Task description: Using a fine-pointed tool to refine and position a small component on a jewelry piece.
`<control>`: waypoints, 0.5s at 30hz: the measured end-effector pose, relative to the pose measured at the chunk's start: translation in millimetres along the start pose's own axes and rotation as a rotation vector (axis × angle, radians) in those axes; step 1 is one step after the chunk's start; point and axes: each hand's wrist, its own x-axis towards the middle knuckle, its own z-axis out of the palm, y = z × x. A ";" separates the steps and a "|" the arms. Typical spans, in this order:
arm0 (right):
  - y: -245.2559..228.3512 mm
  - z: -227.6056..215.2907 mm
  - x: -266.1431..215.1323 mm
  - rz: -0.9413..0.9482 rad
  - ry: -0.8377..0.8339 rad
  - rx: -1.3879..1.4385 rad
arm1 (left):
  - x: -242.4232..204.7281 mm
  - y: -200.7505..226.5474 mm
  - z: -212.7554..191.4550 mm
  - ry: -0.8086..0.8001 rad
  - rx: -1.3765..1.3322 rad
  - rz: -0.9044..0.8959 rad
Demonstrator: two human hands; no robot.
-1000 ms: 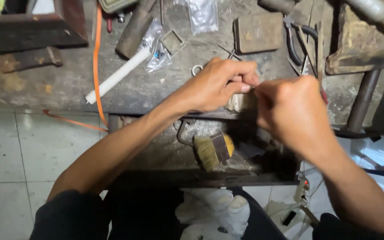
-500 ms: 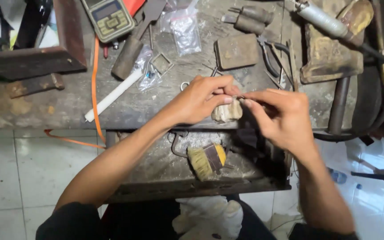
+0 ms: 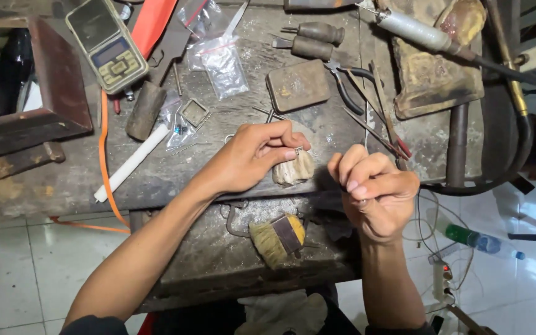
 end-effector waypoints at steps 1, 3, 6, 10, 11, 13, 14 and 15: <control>-0.2 -1.0 -0.7 0.000 0.003 0.002 | 0.0 1.0 0.1 -0.001 0.002 -0.003; -0.6 -2.5 -2.8 -0.003 0.006 -0.019 | -0.5 2.2 0.2 -0.003 -0.006 -0.003; -2.0 1.2 -4.4 0.014 0.039 0.025 | 0.0 4.6 1.0 0.003 0.009 -0.007; -1.2 -4.2 -14.8 0.081 0.040 0.036 | -1.8 2.3 1.0 0.011 0.001 -0.013; -2.7 -1.1 -16.3 0.125 0.054 0.015 | -1.8 4.2 1.1 0.016 0.008 -0.017; -6.0 3.0 -17.5 0.170 0.066 -0.003 | -2.0 6.4 1.2 0.024 0.016 -0.022; -7.6 3.8 -17.3 0.194 0.068 -0.008 | -2.0 6.5 1.1 0.025 0.013 -0.015; -9.0 4.9 -17.4 0.218 0.070 -0.013 | -2.4 6.4 1.0 0.026 0.009 -0.010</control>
